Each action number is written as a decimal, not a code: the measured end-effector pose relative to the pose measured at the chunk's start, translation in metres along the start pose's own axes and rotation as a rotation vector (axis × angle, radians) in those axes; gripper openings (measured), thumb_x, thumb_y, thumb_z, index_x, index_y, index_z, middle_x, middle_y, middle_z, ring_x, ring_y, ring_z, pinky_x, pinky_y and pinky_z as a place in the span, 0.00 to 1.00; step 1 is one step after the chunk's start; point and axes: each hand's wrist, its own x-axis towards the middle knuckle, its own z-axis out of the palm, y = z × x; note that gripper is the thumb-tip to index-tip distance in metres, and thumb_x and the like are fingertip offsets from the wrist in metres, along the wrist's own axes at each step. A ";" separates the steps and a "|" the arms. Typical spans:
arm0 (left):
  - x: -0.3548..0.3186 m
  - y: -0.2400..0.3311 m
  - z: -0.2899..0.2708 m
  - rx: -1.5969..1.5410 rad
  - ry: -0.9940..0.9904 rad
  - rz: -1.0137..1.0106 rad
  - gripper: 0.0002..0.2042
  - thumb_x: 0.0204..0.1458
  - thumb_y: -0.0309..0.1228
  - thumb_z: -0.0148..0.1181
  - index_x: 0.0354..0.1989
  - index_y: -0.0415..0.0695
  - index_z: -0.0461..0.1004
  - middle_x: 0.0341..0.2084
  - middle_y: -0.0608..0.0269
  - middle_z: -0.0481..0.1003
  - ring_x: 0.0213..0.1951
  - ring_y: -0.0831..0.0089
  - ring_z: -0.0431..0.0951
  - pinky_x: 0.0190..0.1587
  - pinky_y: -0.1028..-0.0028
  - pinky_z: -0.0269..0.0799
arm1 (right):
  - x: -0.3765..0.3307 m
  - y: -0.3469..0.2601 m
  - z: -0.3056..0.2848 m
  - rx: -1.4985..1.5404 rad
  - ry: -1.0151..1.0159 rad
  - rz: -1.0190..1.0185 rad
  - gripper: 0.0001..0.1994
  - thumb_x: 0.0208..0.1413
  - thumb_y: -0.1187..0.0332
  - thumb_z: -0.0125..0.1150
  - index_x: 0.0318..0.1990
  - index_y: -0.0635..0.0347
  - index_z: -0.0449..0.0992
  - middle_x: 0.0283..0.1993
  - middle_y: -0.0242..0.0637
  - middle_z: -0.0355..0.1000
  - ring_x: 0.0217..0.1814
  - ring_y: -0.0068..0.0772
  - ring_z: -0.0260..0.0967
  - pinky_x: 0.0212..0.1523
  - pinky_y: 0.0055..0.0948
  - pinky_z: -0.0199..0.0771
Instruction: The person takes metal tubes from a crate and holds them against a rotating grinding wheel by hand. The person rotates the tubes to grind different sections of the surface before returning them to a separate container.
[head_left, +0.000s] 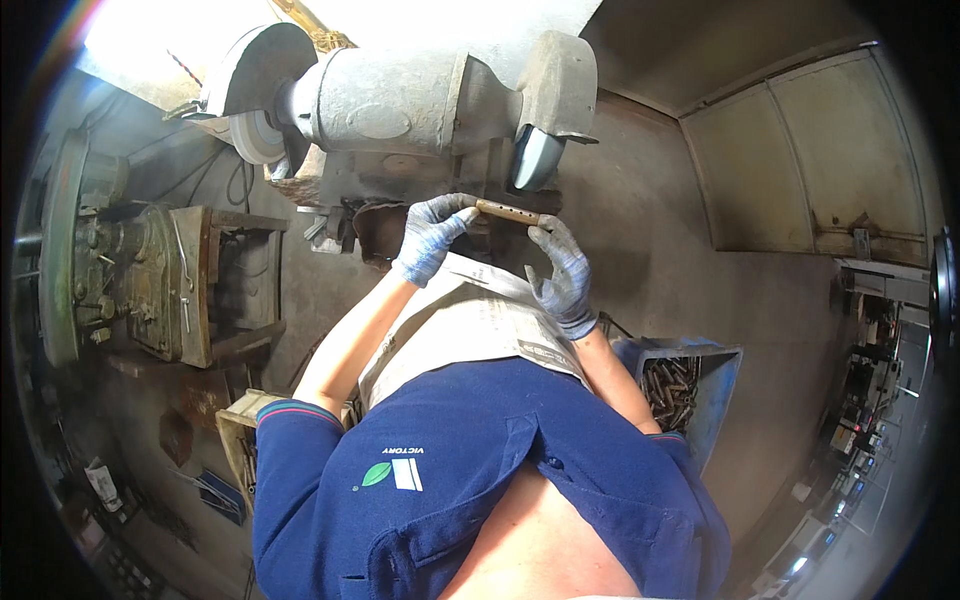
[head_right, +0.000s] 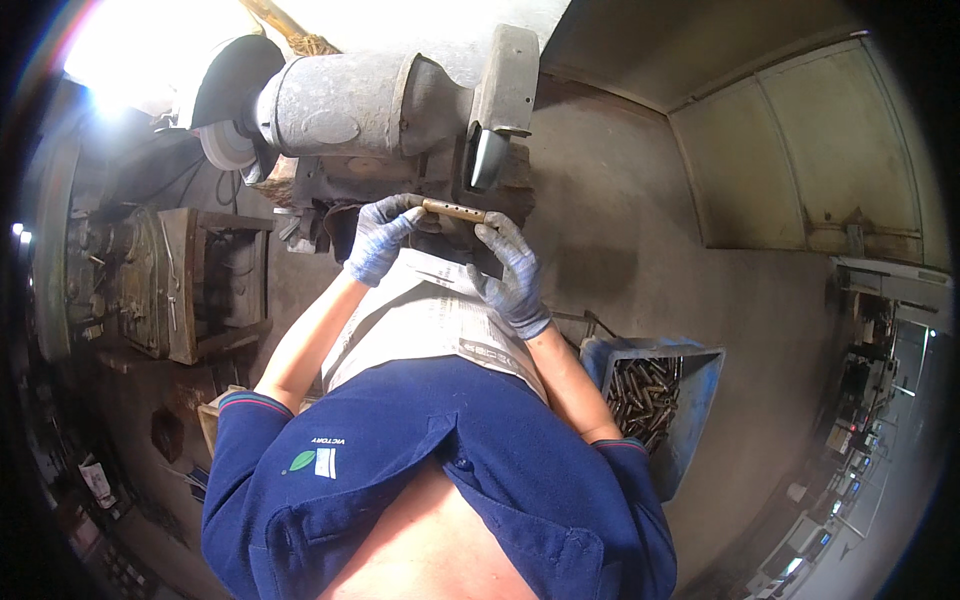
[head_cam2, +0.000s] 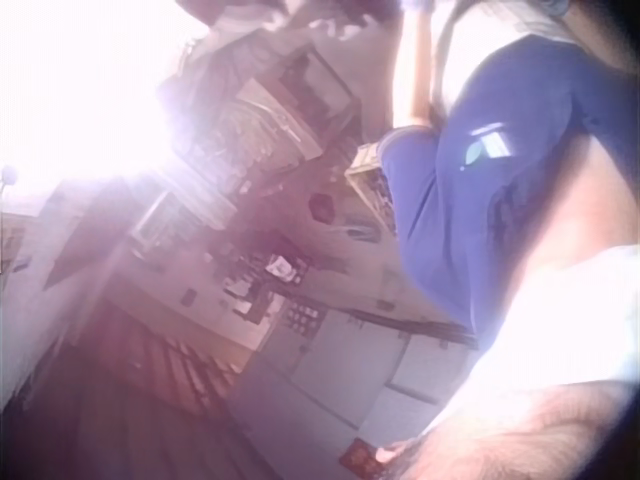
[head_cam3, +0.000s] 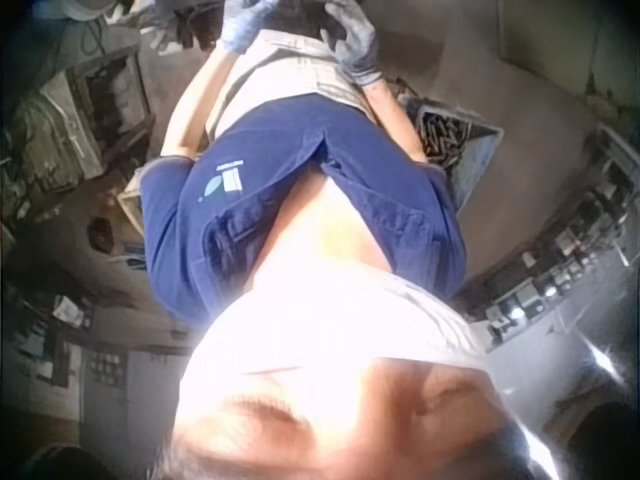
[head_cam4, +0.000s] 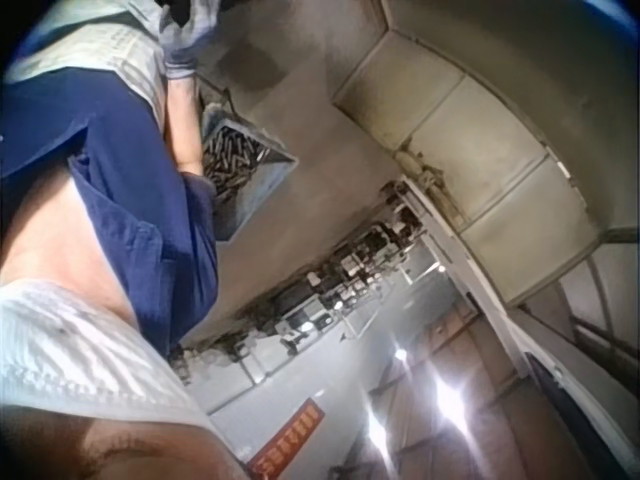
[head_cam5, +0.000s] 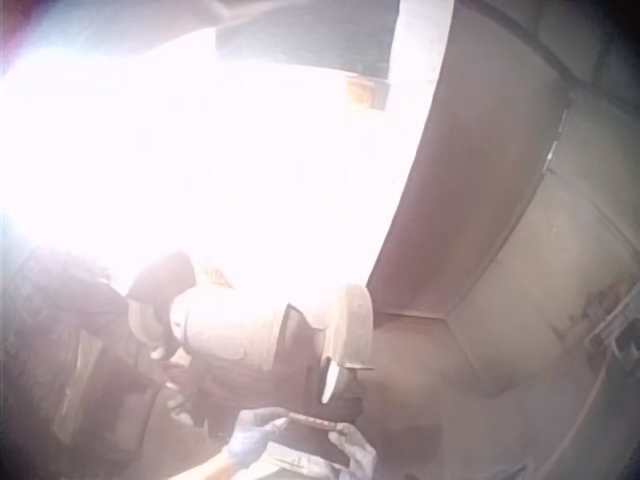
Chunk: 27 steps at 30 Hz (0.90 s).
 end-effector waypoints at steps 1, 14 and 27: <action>-0.001 0.002 0.001 0.011 -0.012 0.009 0.08 0.51 0.22 0.56 0.39 0.32 0.73 0.30 0.57 0.77 0.32 0.73 0.78 0.38 0.76 0.75 | 0.001 -0.003 -0.002 -0.026 -0.004 -0.015 0.20 0.44 0.69 0.63 0.47 0.65 0.73 0.52 0.49 0.66 0.58 0.45 0.63 0.57 0.34 0.62; 0.018 -0.013 0.007 0.021 0.004 -0.113 0.06 0.53 0.25 0.55 0.36 0.34 0.72 0.28 0.58 0.76 0.29 0.73 0.77 0.36 0.73 0.76 | -0.003 0.014 -0.004 -0.108 0.041 0.019 0.18 0.44 0.74 0.63 0.46 0.62 0.74 0.51 0.46 0.68 0.56 0.43 0.65 0.56 0.33 0.64; 0.068 -0.051 0.027 -0.033 0.140 -0.192 0.04 0.51 0.21 0.54 0.31 0.32 0.74 0.23 0.55 0.76 0.24 0.69 0.76 0.30 0.71 0.78 | -0.008 0.085 -0.004 0.453 0.187 0.545 0.09 0.56 0.71 0.55 0.40 0.65 0.77 0.38 0.36 0.75 0.41 0.24 0.70 0.45 0.24 0.69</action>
